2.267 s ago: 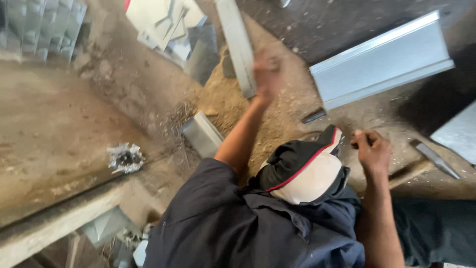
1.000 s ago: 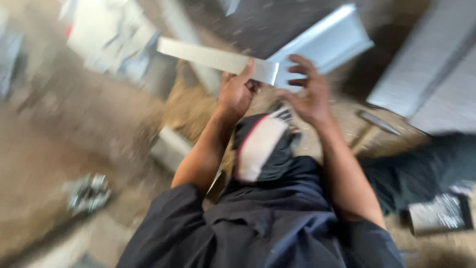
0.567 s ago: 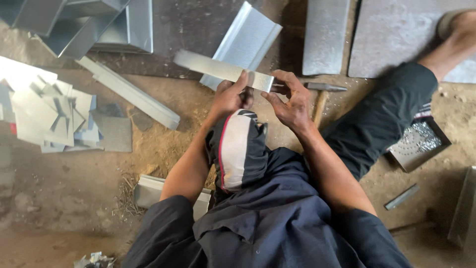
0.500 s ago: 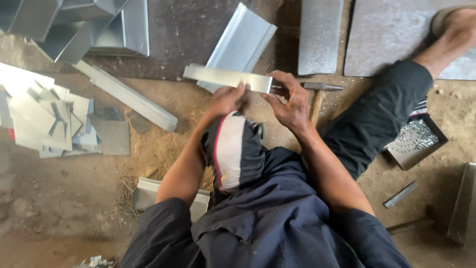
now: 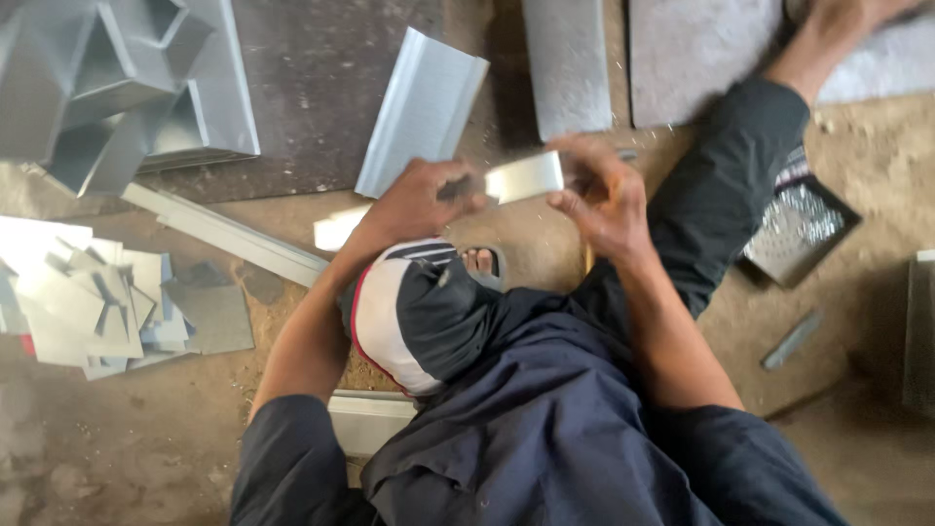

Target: The person sits on the floor of a metal workshop and hammers galvanized sheet metal strips to bend and flatten them, then fits the formed strips into open sheet-metal boxes and hammers the seams to secure them, placing finished boxes on a pile.

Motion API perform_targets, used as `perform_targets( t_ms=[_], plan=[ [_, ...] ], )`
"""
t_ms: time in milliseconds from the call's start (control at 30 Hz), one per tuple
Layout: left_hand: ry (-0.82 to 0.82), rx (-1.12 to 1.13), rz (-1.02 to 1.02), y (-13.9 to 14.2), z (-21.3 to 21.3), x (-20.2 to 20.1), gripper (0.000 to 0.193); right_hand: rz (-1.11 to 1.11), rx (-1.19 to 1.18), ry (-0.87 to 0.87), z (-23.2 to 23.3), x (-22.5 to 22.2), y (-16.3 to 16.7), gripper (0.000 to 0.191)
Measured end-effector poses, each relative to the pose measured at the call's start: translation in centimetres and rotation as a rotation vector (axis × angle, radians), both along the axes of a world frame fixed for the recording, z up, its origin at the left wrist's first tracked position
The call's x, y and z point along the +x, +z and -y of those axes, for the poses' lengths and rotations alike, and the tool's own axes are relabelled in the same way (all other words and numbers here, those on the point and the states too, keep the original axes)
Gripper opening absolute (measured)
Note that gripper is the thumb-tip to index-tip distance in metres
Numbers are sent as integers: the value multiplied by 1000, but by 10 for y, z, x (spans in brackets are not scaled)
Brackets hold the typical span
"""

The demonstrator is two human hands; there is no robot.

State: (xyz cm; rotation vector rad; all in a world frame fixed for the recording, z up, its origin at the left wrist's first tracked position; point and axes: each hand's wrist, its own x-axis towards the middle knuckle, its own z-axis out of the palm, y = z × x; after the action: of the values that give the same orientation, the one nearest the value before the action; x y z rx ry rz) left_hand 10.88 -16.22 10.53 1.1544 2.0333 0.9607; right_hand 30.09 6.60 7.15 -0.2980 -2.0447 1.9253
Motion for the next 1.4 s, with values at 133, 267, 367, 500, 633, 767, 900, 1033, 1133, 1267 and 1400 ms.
perform_targets(
  t_ms=[133, 267, 367, 500, 633, 767, 900, 1033, 1133, 1267, 1400],
  plan=[
    [118, -255, -112, -53, -43, -14, 46, 714, 481, -221, -26, 27, -90, 64],
    [207, -259, -220, -93, -81, -21, 40, 818, 946, -89, -18, 50, -178, 52],
    [238, -162, -148, -104, -92, -19, 36, 779, 126, -241, -29, 52, -189, 29],
    [262, -114, -160, -108, -93, -16, 37, 928, -302, -190, -42, 66, -115, 32],
    [263, -242, -172, -104, -100, -19, 33, 601, 168, -243, -9, 86, -20, 28],
    [249, -247, -183, -94, -103, -21, 34, 219, 175, -362, 0, 62, 5, 20],
    [257, -242, -181, -87, -101, -19, 35, 275, 1098, -69, -23, 37, -8, 32],
    [259, -313, -151, -86, -102, -17, 36, 229, 702, -201, -31, 40, -14, 29],
    [243, -291, -207, -86, -104, -16, 32, 268, 713, -238, -28, 38, -15, 28],
    [248, -373, -175, -83, -105, -15, 36, 353, 952, -120, -28, 23, -16, 40],
    [255, -366, -116, -80, -104, -15, 34, 237, 773, -254, -29, 13, -18, 29]
  ],
)
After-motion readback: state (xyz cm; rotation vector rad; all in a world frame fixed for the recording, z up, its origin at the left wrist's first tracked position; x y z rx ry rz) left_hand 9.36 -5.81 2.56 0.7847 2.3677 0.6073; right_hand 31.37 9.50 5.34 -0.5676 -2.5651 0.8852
